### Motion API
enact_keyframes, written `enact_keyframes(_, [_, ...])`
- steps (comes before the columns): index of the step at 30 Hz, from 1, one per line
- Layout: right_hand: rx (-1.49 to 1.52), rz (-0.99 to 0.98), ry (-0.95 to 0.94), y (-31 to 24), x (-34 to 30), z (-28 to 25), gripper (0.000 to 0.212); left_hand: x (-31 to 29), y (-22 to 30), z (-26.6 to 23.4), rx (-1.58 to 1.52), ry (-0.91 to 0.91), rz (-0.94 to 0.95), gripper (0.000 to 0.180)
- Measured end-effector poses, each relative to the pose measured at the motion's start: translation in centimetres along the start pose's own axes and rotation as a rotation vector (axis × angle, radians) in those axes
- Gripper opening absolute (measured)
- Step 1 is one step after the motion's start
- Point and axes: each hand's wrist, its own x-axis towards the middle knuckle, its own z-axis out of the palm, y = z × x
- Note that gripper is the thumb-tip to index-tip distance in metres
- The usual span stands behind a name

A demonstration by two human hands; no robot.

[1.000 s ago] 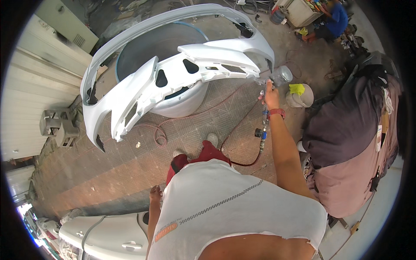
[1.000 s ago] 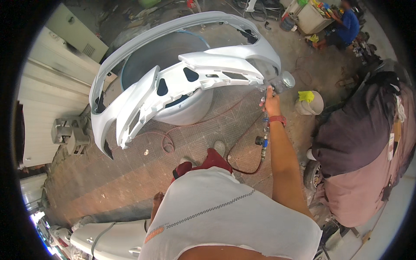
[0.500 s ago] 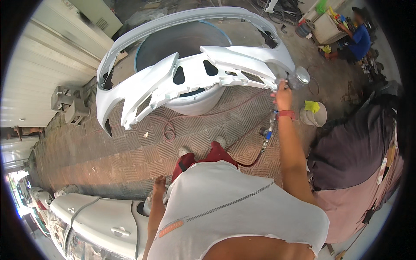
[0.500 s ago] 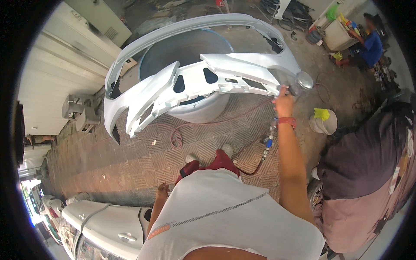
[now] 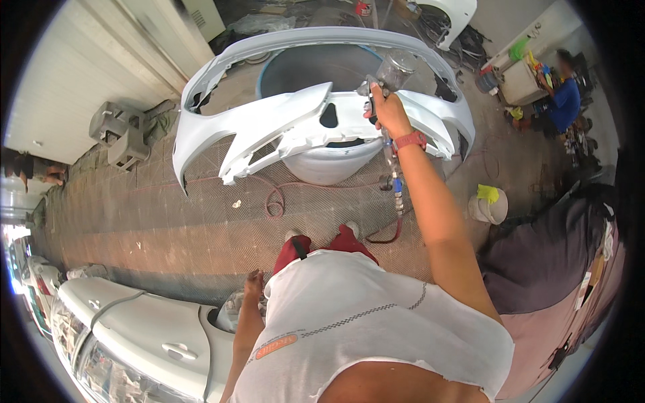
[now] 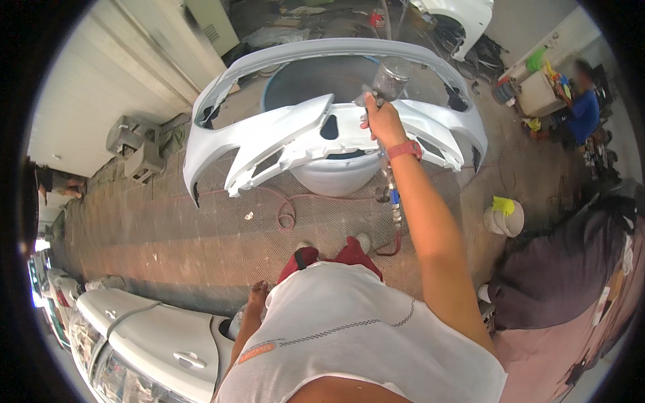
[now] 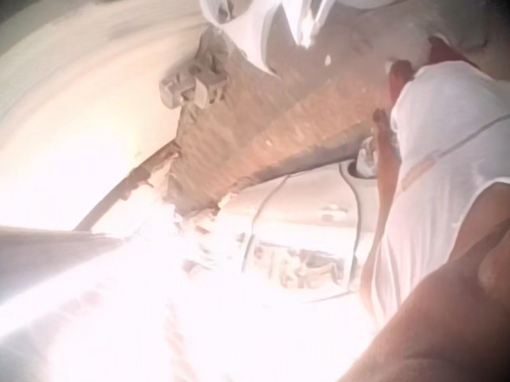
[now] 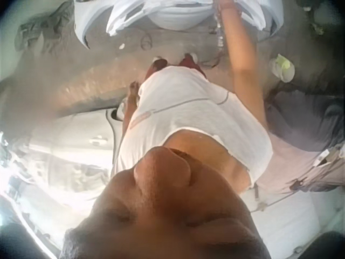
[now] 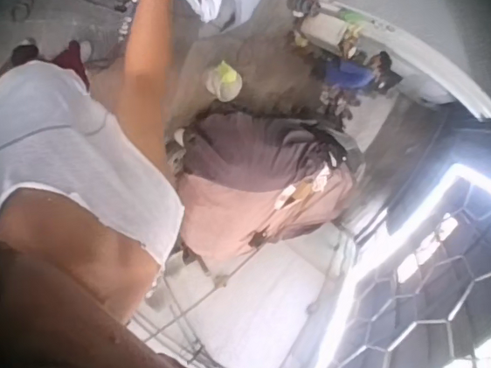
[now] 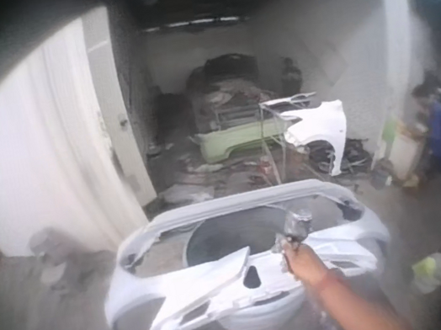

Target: The person wipes a white car bumper with a yellow cloth, then sits on the floor to mix white paint from a can into a spray gun cup. The person then stands and sprays white paint onto the bumper using the spray gun.

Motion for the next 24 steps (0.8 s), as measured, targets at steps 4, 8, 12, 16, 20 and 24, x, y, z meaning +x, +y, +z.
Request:
enact_keyframes(4, [-0.122,-0.004,0.036,-3.0,2.5,2.8,0.064,0.1,-0.7,-1.9,-0.076,0.055,0.069,0.053])
enact_keyframes(8, [0.005,-0.018,-0.060,-4.4,1.4,4.7,0.065,0.2,-3.1,-4.0,0.008,0.079,-0.006,0.053])
enact_keyframes(12, [0.094,0.042,-0.198,-4.3,0.0,4.5,0.066,-0.2,-5.9,-6.4,-0.125,0.026,-0.109,0.053])
enact_keyframes(16, [-0.013,0.094,0.032,-4.2,1.9,3.7,0.064,0.1,-7.0,-8.6,-0.005,0.040,-0.168,0.055])
enact_keyframes(20, [-0.063,0.004,0.118,-4.5,3.6,3.0,0.067,0.4,-6.2,-9.7,0.079,0.159,-0.122,0.059])
enact_keyframes(24, [-0.051,-0.010,-0.043,-5.5,2.8,5.7,0.067,1.0,-2.1,-8.3,-0.075,0.105,-0.063,0.058])
